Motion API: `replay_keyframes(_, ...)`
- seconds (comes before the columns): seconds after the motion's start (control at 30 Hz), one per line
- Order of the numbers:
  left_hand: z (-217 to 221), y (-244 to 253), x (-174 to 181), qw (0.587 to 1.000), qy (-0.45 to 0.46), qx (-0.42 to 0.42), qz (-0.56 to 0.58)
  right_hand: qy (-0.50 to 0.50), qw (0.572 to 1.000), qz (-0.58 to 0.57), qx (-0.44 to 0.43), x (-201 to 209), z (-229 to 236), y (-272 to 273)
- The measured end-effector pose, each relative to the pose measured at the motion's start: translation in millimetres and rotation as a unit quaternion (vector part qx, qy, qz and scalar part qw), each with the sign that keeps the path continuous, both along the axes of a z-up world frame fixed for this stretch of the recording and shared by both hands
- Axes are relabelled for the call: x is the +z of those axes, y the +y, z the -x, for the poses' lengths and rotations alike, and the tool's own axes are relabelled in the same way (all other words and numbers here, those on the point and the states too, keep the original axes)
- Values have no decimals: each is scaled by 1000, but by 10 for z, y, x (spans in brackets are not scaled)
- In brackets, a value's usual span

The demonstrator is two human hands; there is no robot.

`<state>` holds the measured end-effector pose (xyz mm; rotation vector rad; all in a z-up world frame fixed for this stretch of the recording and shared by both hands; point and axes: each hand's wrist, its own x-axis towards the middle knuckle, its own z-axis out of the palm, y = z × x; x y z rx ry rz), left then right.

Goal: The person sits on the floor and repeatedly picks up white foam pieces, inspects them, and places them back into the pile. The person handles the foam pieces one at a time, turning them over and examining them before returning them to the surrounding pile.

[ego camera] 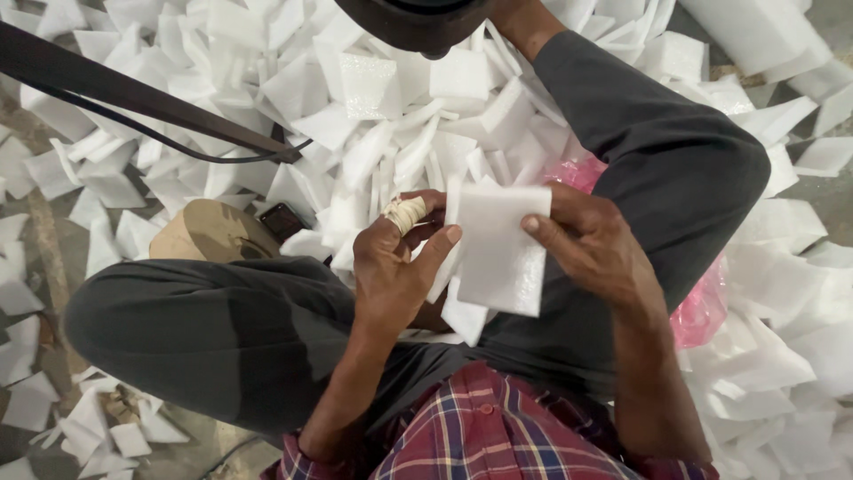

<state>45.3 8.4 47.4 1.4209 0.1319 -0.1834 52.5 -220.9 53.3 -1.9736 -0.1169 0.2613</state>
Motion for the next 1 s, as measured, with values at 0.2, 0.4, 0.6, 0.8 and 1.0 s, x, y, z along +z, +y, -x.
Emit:
replay_keyframes(0.2,-219,-39,-1,994,87,34,60,89,979,-121,-135,-143,-126,190)
replay_keyframes(0.4,-565,-2,58,972,101,68,199,93,957,-221,-163,-137,-495,274)
replay_keyframes(0.6,-998,120,180,977,34,72,200,-89,976,-157,-123,-7,-923,400)
replay_keyframes(0.8,-889,144,71,976,61,83,194,-103,981,-129,-101,62,-778,551)
replay_keyframes(1.0,-519,3,-256,966,162,105,172,46,977,-151,-142,-210,-385,559)
